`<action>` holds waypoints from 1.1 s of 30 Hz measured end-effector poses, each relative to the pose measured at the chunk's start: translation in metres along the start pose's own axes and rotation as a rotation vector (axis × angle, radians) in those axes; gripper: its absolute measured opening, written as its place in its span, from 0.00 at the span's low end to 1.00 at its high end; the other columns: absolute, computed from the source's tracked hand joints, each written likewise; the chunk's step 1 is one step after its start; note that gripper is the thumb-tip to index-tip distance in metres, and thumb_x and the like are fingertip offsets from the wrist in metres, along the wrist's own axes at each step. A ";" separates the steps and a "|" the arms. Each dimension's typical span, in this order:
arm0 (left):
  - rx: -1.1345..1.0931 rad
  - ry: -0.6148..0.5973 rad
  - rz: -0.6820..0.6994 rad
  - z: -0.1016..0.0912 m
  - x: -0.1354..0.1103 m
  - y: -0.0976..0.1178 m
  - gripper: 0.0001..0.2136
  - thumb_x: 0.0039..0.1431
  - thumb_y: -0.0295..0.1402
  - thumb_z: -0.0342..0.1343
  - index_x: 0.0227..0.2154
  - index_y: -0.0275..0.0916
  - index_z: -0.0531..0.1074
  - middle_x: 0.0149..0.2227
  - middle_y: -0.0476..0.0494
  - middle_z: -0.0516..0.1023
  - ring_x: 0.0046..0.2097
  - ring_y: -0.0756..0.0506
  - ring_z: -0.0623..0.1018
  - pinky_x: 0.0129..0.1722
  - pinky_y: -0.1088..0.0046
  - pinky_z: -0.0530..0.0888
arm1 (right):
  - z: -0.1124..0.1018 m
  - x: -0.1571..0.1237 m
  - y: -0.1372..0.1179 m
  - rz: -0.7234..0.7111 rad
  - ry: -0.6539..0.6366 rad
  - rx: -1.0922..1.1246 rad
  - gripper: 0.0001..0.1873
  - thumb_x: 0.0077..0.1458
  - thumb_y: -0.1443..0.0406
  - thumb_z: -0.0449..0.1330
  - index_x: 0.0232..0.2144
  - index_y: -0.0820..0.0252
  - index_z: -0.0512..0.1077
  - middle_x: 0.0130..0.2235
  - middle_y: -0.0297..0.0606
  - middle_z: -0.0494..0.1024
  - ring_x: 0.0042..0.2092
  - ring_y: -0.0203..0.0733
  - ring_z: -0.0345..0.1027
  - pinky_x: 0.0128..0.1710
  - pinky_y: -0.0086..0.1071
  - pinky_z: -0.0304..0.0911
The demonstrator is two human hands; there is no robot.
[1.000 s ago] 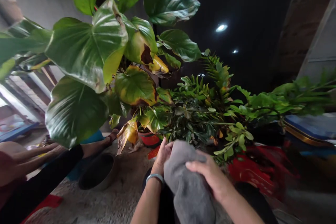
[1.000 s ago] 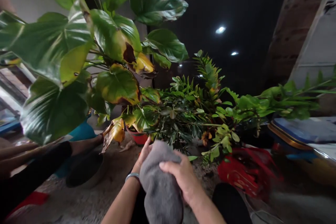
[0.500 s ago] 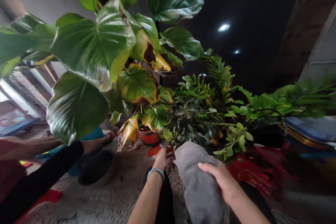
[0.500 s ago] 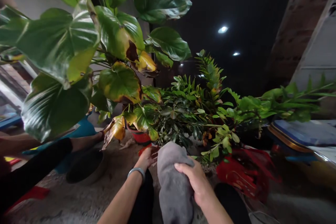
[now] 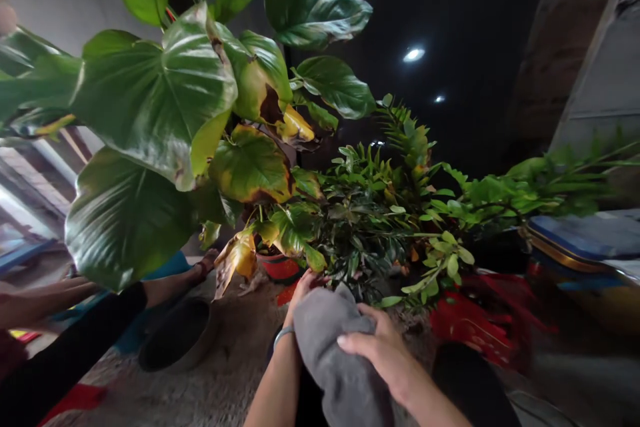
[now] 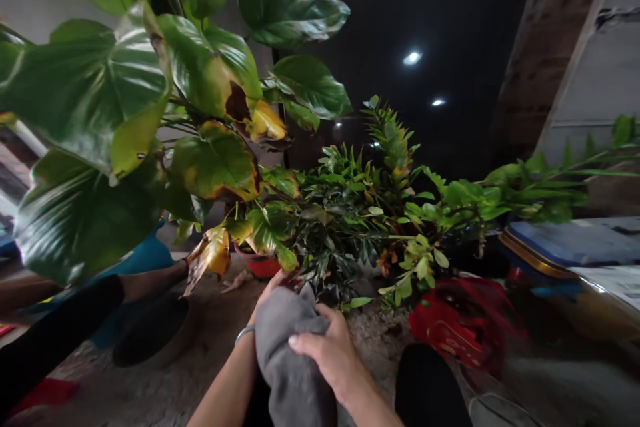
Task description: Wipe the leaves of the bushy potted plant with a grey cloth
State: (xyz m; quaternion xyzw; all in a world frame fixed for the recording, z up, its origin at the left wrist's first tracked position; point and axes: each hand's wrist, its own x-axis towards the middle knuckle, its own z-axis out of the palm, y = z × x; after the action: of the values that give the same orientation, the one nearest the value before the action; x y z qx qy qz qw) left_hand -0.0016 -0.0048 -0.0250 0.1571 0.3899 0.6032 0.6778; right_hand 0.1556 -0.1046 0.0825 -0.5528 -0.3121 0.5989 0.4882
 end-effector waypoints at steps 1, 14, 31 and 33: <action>-0.003 -0.009 0.005 -0.001 0.000 0.000 0.07 0.41 0.26 0.64 0.27 0.40 0.76 0.28 0.48 0.80 0.37 0.42 0.79 0.42 0.66 0.73 | -0.007 -0.007 -0.005 -0.015 0.004 -0.016 0.19 0.19 0.69 0.70 0.24 0.56 0.76 0.23 0.32 0.80 0.27 0.46 0.73 0.28 0.35 0.67; 0.043 -0.080 -0.078 0.012 0.000 -0.008 0.13 0.39 0.31 0.69 0.31 0.36 0.76 0.24 0.49 0.78 0.33 0.43 0.79 0.39 0.67 0.73 | -0.015 0.012 0.011 0.023 0.054 0.051 0.16 0.23 0.65 0.70 0.23 0.56 0.77 0.24 0.36 0.81 0.30 0.52 0.75 0.31 0.39 0.69; -0.067 0.020 -0.085 0.011 0.003 0.001 0.10 0.58 0.27 0.50 0.39 0.37 0.75 0.23 0.46 0.77 0.28 0.46 0.77 0.30 0.70 0.73 | -0.034 -0.004 0.008 0.093 0.150 0.215 0.21 0.23 0.60 0.72 0.27 0.58 0.77 0.27 0.38 0.82 0.32 0.53 0.76 0.32 0.40 0.70; -0.065 0.005 -0.089 0.011 0.004 0.000 0.08 0.57 0.27 0.51 0.36 0.37 0.75 0.26 0.44 0.79 0.31 0.45 0.79 0.35 0.68 0.75 | -0.023 -0.003 -0.018 -0.095 0.114 0.176 0.27 0.23 0.60 0.73 0.33 0.58 0.77 0.31 0.37 0.83 0.35 0.51 0.76 0.35 0.38 0.69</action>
State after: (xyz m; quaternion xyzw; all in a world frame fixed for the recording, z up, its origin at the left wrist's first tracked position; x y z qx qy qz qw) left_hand 0.0063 0.0021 -0.0191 0.1162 0.3784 0.5851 0.7078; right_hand 0.1819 -0.1051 0.0959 -0.5258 -0.2558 0.5677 0.5795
